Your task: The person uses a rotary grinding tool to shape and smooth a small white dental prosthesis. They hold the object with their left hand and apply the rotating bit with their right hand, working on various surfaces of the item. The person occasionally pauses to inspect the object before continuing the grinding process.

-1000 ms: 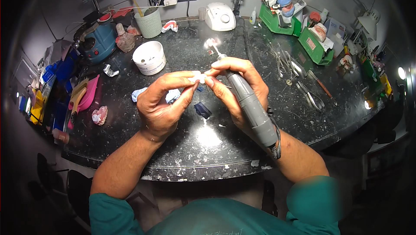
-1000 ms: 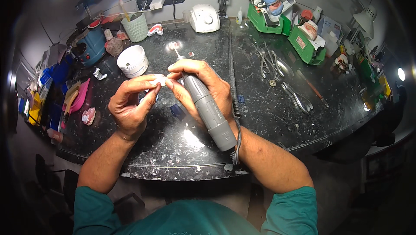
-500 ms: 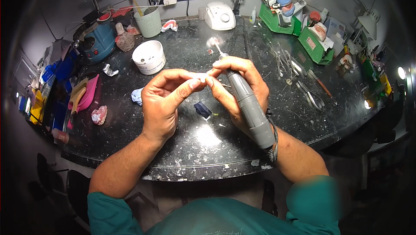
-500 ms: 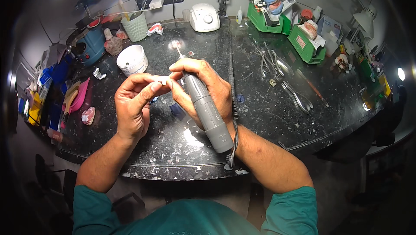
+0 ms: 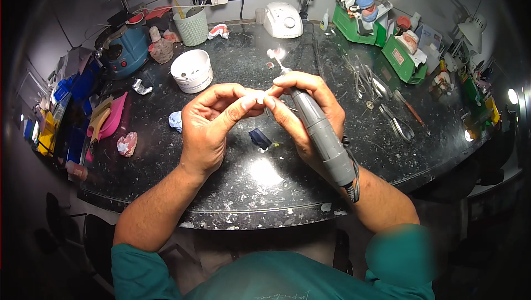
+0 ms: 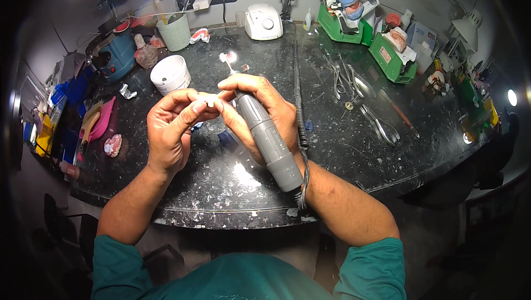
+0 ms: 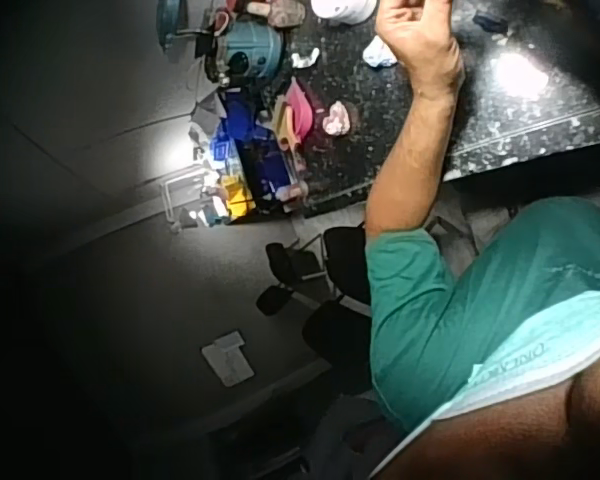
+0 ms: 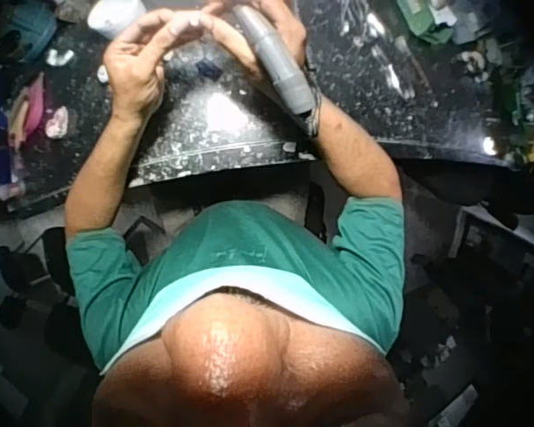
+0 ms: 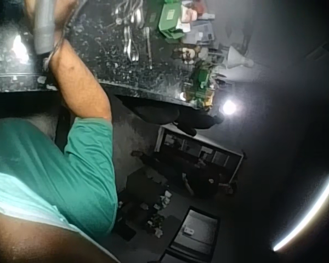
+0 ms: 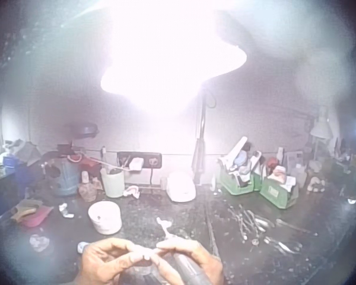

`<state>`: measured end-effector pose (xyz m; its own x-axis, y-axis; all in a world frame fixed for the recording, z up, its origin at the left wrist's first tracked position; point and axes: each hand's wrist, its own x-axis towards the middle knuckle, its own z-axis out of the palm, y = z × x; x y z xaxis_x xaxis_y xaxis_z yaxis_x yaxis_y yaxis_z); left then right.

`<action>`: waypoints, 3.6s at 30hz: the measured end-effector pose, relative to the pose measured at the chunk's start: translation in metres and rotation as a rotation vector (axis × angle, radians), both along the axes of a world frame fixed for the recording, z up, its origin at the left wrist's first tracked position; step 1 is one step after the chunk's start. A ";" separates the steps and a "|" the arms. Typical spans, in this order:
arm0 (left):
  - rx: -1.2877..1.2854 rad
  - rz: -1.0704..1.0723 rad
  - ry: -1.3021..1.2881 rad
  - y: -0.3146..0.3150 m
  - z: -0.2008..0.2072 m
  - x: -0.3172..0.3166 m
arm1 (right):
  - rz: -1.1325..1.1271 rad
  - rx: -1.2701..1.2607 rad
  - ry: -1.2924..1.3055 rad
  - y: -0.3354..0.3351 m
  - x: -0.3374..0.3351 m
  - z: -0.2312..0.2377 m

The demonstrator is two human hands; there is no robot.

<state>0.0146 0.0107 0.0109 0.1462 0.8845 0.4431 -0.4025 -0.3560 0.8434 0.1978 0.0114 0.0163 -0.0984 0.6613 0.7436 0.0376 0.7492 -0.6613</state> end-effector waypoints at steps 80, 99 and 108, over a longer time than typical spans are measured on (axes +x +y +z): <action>0.181 0.040 -0.015 -0.005 -0.004 0.004 | 0.112 -0.071 0.108 0.003 -0.005 -0.004; 0.034 -0.034 -0.108 -0.001 -0.001 0.005 | 0.193 -0.155 0.185 0.003 0.000 0.002; -0.064 0.097 -0.076 -0.004 0.002 0.003 | -0.246 0.362 -0.197 0.004 0.008 0.008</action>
<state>0.0178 0.0067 0.0131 0.0271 0.9195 0.3921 -0.4321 -0.3430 0.8341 0.2054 0.0152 0.0244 -0.1338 0.3848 0.9133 0.3414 0.8830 -0.3220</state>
